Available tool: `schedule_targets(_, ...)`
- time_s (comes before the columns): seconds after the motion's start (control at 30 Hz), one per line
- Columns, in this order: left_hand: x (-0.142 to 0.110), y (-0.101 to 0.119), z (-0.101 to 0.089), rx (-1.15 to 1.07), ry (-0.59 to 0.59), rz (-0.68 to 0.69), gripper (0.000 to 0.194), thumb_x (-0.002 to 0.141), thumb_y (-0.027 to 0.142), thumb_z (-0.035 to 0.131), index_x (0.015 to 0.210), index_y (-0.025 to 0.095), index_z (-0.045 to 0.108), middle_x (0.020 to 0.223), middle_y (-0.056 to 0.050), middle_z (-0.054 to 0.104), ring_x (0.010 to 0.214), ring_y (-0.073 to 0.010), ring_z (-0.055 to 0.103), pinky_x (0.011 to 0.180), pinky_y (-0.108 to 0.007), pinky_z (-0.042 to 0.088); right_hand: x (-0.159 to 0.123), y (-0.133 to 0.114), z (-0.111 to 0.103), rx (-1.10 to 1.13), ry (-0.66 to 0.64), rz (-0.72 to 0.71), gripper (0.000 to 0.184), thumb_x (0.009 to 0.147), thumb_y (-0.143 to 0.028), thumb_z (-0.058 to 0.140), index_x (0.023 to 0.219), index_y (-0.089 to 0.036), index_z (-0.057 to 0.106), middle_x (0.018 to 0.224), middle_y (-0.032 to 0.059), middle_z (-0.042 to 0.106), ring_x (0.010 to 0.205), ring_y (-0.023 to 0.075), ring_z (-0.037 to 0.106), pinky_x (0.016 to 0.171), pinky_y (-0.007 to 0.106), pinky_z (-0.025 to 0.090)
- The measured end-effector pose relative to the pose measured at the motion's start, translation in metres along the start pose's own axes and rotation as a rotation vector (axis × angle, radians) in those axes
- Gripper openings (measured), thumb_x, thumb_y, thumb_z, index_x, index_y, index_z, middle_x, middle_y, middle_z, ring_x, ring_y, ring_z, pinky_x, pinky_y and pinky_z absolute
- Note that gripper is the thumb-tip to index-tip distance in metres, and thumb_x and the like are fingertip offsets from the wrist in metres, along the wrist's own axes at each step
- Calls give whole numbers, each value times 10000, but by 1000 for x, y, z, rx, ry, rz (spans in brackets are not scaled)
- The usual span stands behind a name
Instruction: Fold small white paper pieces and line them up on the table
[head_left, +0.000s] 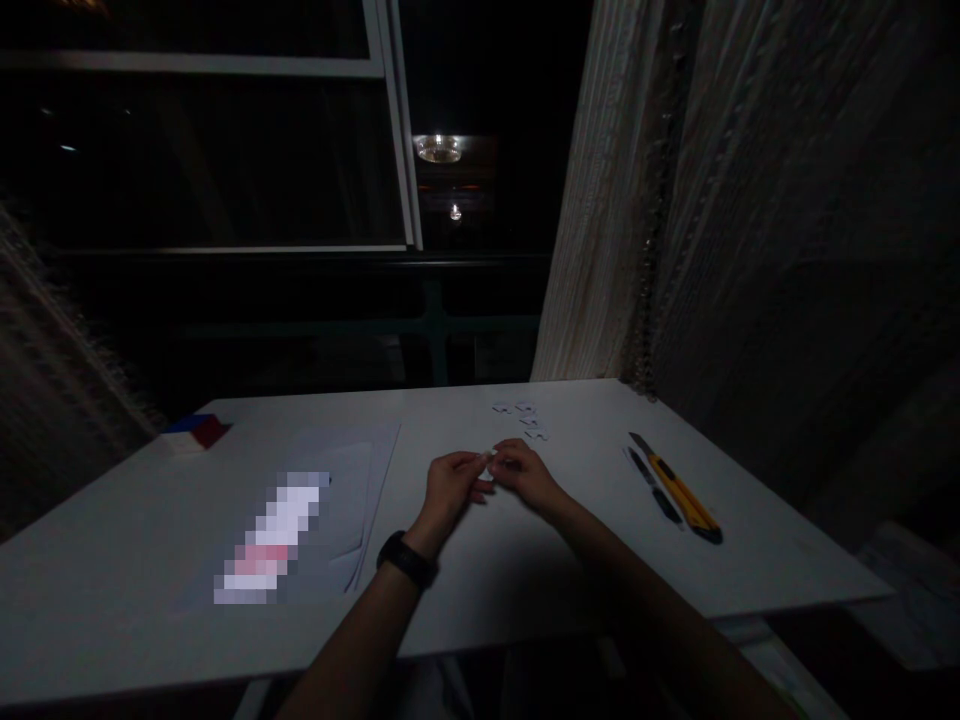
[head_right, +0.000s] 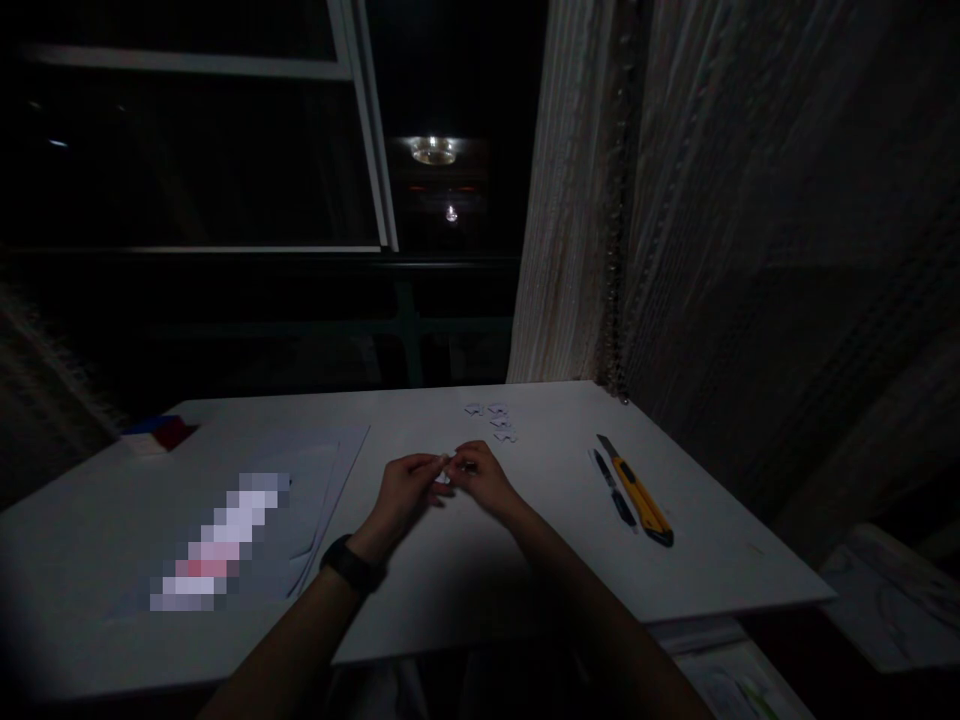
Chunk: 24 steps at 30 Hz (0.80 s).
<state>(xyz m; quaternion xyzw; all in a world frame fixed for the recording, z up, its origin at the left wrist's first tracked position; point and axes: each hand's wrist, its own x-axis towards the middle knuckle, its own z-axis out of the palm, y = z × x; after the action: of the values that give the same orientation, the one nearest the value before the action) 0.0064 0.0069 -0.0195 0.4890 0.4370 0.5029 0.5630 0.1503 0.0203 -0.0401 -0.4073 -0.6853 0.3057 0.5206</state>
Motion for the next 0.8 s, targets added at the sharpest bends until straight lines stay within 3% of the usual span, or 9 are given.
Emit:
schedule_targets(0.13, 2, -1, -2, -80, 36, 10, 352, 608, 346, 700, 799, 64, 611, 715, -120, 655, 567, -200, 641, 408, -224, 484, 2, -3, 3, -20, 26, -28, 173, 752, -351, 518, 719, -190, 572, 807, 31, 532, 869, 178, 491, 813, 323, 384)
schedule_targets(0.27, 3, -3, -2, -230, 34, -37, 316, 579, 256, 737, 791, 72, 592, 713, -107, 658, 635, -195, 646, 570, -280, 539, -1, -12, 6, 19, 7, -24, 169, 813, -343, 417, 799, -196, 500, 791, 6, 518, 784, 148, 498, 739, 279, 397)
schedule_targets(0.43, -3, 1, 0, -331, -97, -89, 317, 545, 166, 756, 802, 68, 598, 784, -116, 667, 717, -179, 643, 743, -294, 513, -8, -19, 6, -64, 17, 20, 107, 820, -301, 384, 809, -206, 433, 713, -25, 497, 657, 130, 489, 615, 242, 381)
schedule_targets(0.57, -5, 5, 2, -349, -204, -71, 296, 576, 174, 733, 828, 65, 621, 833, -115, 665, 787, -181, 631, 823, -306, 476, -9, -23, 4, -147, 57, 30, 86, 814, -273, 384, 832, -204, 433, 703, -22, 515, 641, 135, 497, 601, 246, 377)
schedule_targets(0.8, 1, -3, 3, -250, -41, -16, 215, 587, 249, 712, 706, 100, 612, 700, -66, 661, 662, -146, 627, 682, -256, 500, -9, -26, 7, -60, 42, 62, 101, 801, -279, 415, 855, -204, 455, 626, -40, 536, 555, 120, 533, 554, 236, 409)
